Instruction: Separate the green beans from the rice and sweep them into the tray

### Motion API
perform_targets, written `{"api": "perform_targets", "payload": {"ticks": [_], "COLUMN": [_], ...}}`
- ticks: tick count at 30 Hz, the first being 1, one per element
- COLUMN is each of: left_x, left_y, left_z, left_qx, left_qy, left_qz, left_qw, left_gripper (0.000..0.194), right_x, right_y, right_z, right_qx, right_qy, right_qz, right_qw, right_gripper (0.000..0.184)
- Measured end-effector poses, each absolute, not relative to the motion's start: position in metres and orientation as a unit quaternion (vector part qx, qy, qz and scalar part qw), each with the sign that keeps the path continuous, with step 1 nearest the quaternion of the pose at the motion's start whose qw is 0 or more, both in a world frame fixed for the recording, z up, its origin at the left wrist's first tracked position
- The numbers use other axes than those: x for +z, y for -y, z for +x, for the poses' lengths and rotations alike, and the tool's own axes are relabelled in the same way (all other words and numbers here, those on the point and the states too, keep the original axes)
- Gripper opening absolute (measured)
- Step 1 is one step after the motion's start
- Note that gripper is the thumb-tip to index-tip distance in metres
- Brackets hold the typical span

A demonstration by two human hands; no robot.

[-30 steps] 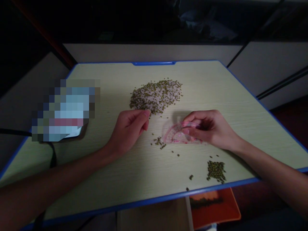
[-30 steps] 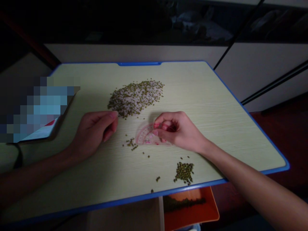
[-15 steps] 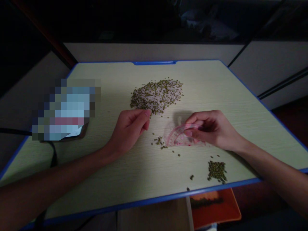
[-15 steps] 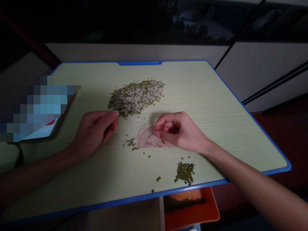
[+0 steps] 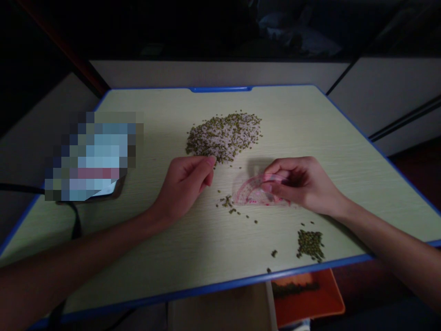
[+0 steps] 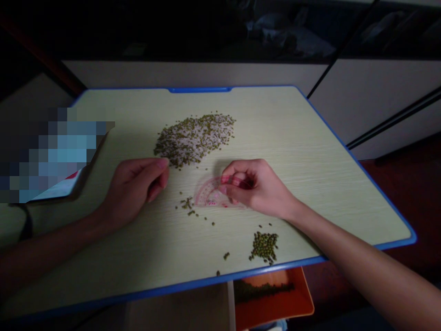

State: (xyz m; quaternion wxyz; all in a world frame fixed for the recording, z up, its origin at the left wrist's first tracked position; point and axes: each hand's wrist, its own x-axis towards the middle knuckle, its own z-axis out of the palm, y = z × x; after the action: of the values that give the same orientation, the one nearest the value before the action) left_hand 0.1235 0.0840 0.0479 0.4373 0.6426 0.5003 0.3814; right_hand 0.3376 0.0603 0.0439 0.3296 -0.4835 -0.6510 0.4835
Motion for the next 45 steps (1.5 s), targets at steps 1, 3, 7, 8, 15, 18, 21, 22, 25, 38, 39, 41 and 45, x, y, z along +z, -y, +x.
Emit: {"api": "perform_targets", "payload": {"ticks": [1, 3, 7, 8, 15, 18, 21, 22, 25, 38, 39, 41, 45], "left_x": [0.0482, 0.0487, 0.0492, 0.0492, 0.0488, 0.0493, 0.0505, 0.0508, 0.0513, 0.0515, 0.0515, 0.0516, 0.0516], "left_y": [-0.0841, -0.084, -0.0837, -0.0836, -0.0831, -0.0826, -0.0822, -0.0821, -0.082, -0.0822, -0.0823, -0.0823, -0.0819], "left_z": [0.1237, 0.1241, 0.1247, 0.1246, 0.124, 0.1244, 0.1251, 0.1253, 0.1255, 0.1256, 0.1256, 0.1255, 0.1253], "left_qx": [0.38, 0.379, 0.382, 0.382, 0.378, 0.376, 0.375, 0.375, 0.372, 0.37, 0.37, 0.369, 0.366], "left_qy": [-0.502, -0.505, -0.5, -0.499, -0.505, -0.509, -0.511, -0.512, -0.515, -0.52, -0.52, -0.52, -0.521], "left_qz": [0.643, 0.643, 0.643, 0.643, 0.641, 0.639, 0.637, 0.637, 0.636, 0.636, 0.636, 0.636, 0.637], "left_qw": [0.436, 0.434, 0.437, 0.437, 0.437, 0.437, 0.438, 0.438, 0.439, 0.433, 0.433, 0.434, 0.435], "left_gripper": [0.036, 0.036, 0.036, 0.036, 0.037, 0.037, 0.037, 0.037, 0.037, 0.036, 0.037, 0.037, 0.036], "right_x": [0.0437, 0.0434, 0.0432, 0.0432, 0.0451, 0.0457, 0.0455, 0.0453, 0.0445, 0.0434, 0.0438, 0.0445, 0.0457], "right_y": [-0.0604, -0.0603, -0.0599, -0.0598, -0.0593, -0.0586, -0.0582, -0.0582, -0.0589, -0.0597, -0.0596, -0.0596, -0.0591], "right_z": [0.3371, 0.3365, 0.3369, 0.3372, 0.3377, 0.3367, 0.3359, 0.3358, 0.3357, 0.3337, 0.3337, 0.334, 0.3356], "right_qx": [0.483, 0.483, 0.482, 0.482, 0.497, 0.493, 0.485, 0.483, 0.482, 0.502, 0.501, 0.5, 0.498], "right_qy": [0.649, 0.647, 0.64, 0.639, 0.642, 0.646, 0.646, 0.644, 0.637, 0.628, 0.629, 0.631, 0.639], "right_qz": [-0.484, -0.484, -0.483, -0.483, -0.478, -0.479, -0.485, -0.487, -0.492, -0.484, -0.485, -0.486, -0.485], "right_qw": [0.332, 0.337, 0.353, 0.356, 0.334, 0.331, 0.335, 0.339, 0.346, 0.344, 0.344, 0.34, 0.33], "right_gripper": [0.008, 0.007, 0.008, 0.008, 0.012, 0.012, 0.01, 0.01, 0.012, 0.021, 0.021, 0.02, 0.015]}}
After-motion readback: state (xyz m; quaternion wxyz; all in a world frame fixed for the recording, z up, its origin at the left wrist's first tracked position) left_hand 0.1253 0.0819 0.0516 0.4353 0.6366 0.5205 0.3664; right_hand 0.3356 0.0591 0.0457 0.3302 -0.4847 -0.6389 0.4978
